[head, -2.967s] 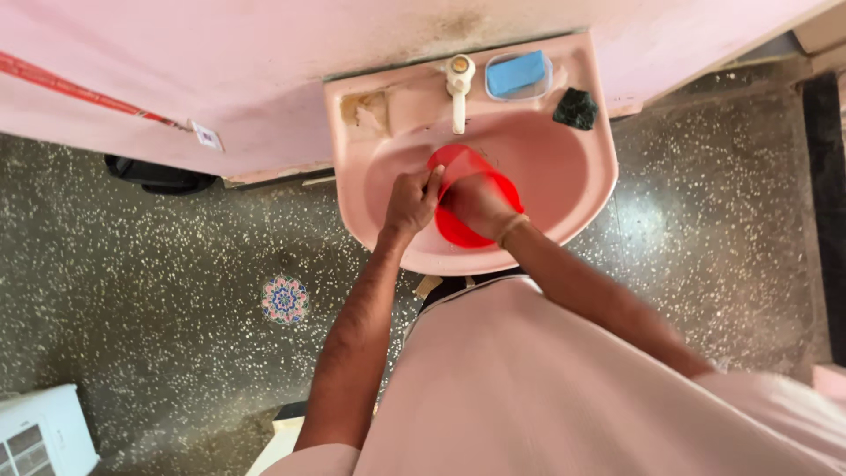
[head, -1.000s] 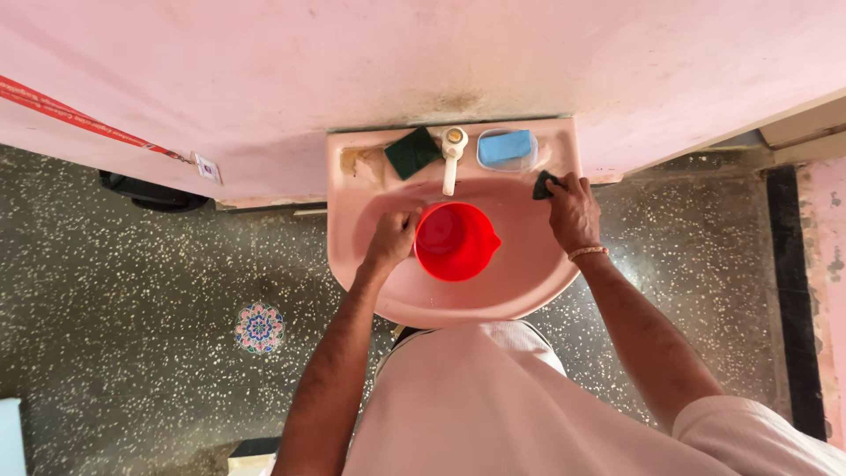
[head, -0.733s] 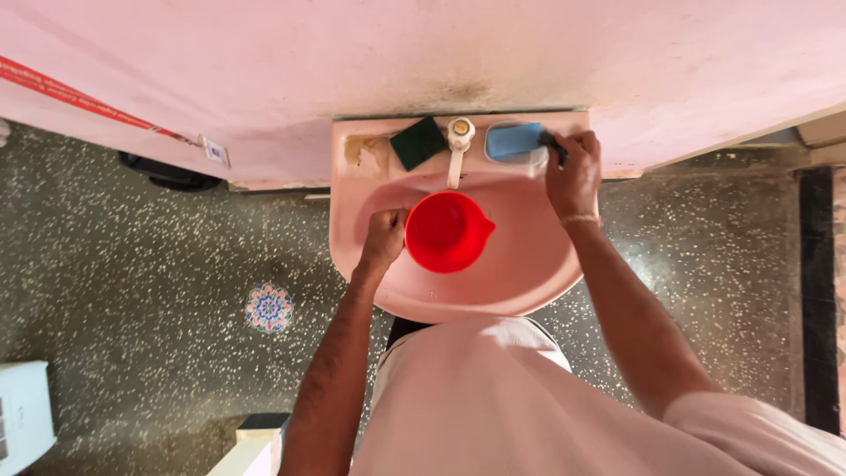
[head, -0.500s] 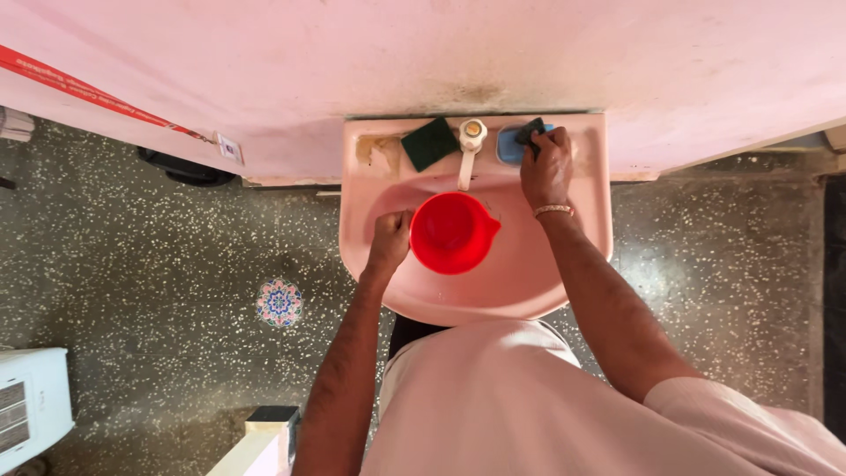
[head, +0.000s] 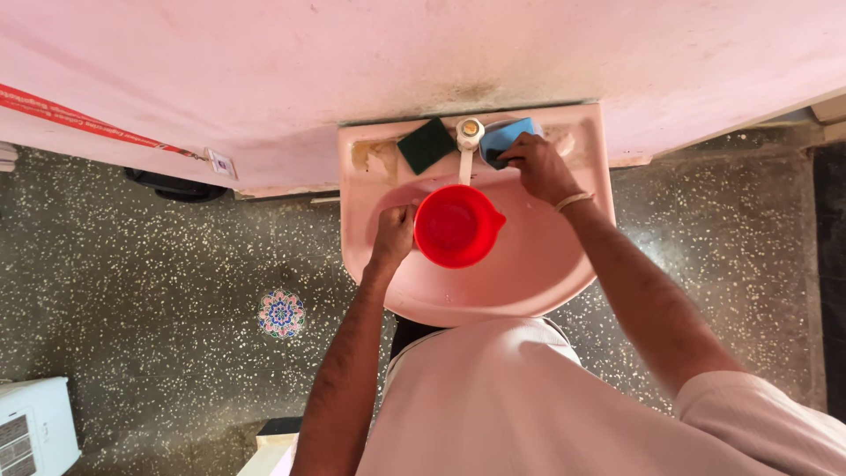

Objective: The person scrubs a red plastic pitcher with a green sponge in a pink sink. They repeatedly rub the exterior and interior surfaces, rinse the pitcher under running water, and continue scrubbing until the end of the clip.

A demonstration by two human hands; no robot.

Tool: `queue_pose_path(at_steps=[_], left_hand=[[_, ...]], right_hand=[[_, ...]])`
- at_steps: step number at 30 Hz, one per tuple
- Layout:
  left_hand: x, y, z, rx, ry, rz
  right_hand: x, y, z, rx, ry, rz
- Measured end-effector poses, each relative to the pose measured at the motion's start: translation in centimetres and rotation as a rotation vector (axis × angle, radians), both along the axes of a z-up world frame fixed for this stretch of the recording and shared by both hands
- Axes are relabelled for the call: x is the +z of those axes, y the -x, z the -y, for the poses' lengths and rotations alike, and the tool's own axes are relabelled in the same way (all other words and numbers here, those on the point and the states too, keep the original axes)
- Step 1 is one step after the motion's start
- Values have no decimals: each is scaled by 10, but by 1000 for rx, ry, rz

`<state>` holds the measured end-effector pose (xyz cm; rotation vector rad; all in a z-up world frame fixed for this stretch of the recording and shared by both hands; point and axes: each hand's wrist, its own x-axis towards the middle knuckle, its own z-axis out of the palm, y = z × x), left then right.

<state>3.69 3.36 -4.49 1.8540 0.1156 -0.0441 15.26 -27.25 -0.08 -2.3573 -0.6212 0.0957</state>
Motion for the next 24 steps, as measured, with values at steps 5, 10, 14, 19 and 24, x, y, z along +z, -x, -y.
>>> queue_pose_path(at_steps=[5, 10, 14, 19, 24], left_hand=[[4, 3, 1, 10, 6, -31], [4, 6, 1, 12, 67, -53], [4, 5, 1, 17, 19, 2], [8, 12, 2, 13, 36, -28], [12, 11, 2, 31, 35, -38]], right_hand=[[-4, -14, 20, -319, -279, -173], [-7, -5, -3, -537, -285, 83], [-13, 8, -31, -345, -160, 305], [-8, 17, -31, -215, -21, 112], [6, 9, -21, -277, -83, 177]])
